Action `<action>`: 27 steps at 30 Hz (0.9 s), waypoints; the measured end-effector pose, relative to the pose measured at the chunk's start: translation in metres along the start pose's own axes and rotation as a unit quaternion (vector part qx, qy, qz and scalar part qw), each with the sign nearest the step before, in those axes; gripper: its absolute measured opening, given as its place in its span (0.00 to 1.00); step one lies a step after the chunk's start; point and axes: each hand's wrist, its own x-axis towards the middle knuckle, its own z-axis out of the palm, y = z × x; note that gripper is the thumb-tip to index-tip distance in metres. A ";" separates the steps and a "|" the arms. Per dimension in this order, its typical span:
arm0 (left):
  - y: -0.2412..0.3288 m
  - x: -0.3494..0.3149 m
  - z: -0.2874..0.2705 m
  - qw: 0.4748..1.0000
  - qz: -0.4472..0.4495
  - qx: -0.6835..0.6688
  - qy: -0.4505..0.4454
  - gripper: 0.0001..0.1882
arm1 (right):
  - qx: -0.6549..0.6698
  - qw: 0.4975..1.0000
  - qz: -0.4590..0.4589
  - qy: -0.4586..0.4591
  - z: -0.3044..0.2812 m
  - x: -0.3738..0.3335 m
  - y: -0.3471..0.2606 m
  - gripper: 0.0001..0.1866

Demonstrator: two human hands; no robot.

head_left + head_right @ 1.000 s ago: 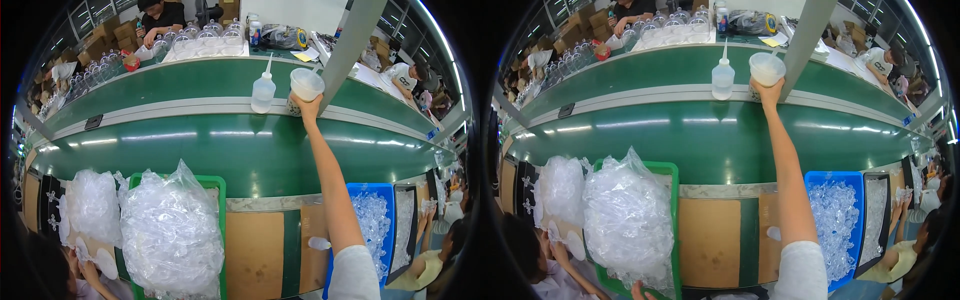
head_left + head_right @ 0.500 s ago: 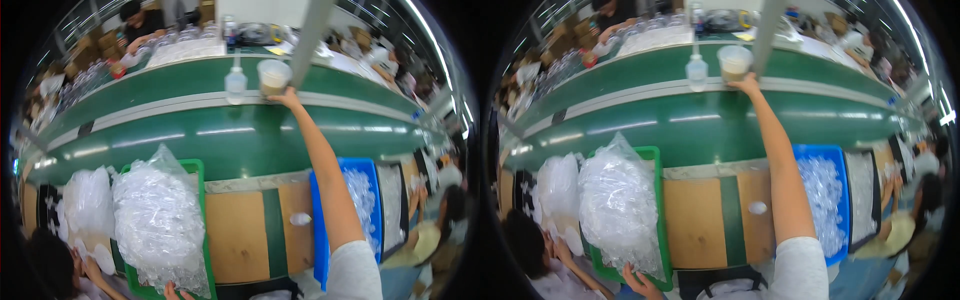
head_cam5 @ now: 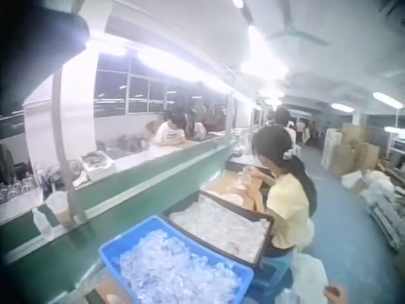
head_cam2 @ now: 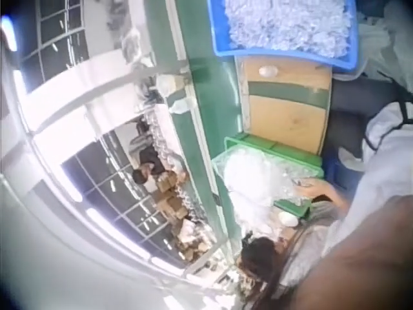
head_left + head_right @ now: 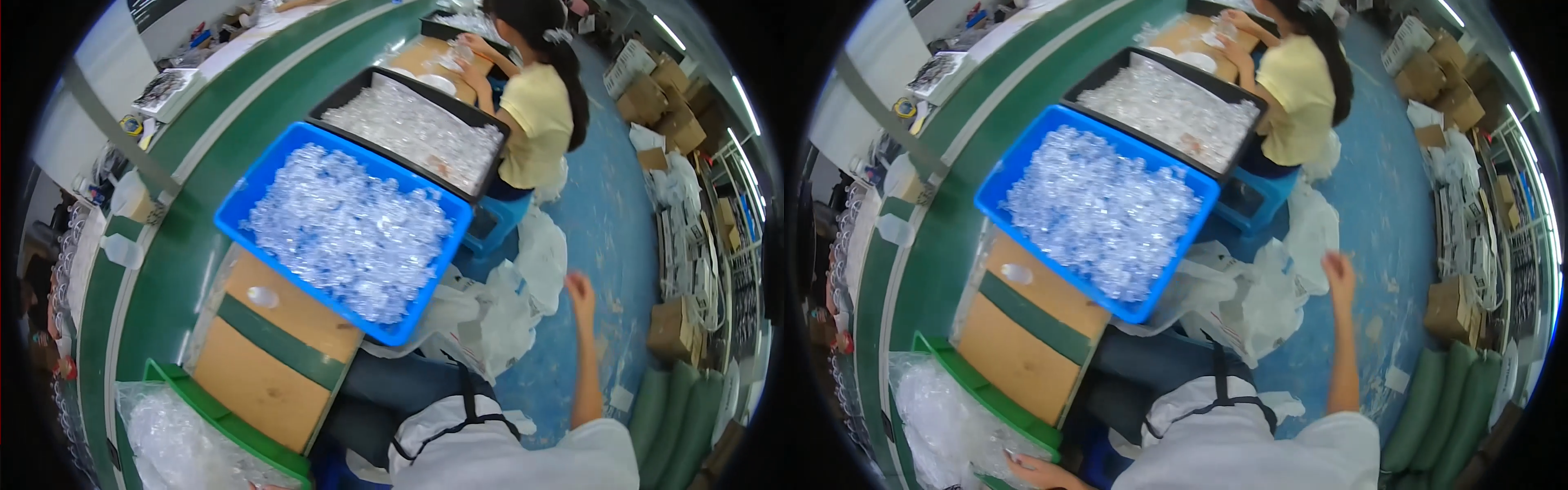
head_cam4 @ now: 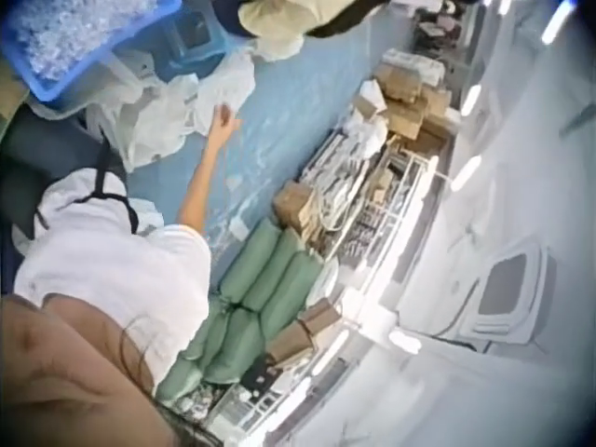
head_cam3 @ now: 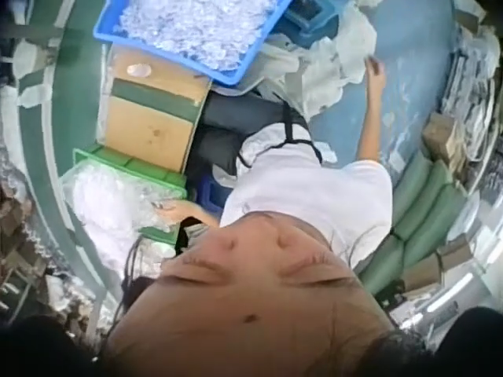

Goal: Applying adhesive to clear decorative crystal pieces and mounting them onto base plates on a factory assembly line.

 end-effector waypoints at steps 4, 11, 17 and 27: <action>-0.021 0.008 0.012 0.998 0.040 -0.041 0.017 0.18 | -0.021 0.988 0.150 0.002 -0.022 -0.125 0.175 0.13; 0.024 0.001 -0.015 0.981 0.149 -0.095 0.076 0.17 | -0.128 0.957 0.199 -0.170 0.119 -0.164 0.163 0.52; 0.150 -0.075 -0.025 0.888 0.262 -0.283 -0.250 0.17 | -0.182 0.945 0.175 -0.207 0.162 -0.169 0.142 0.44; 0.191 -0.127 -0.008 0.795 0.316 -0.333 -0.397 0.18 | -0.215 0.952 0.216 -0.003 0.071 -0.131 0.197 0.34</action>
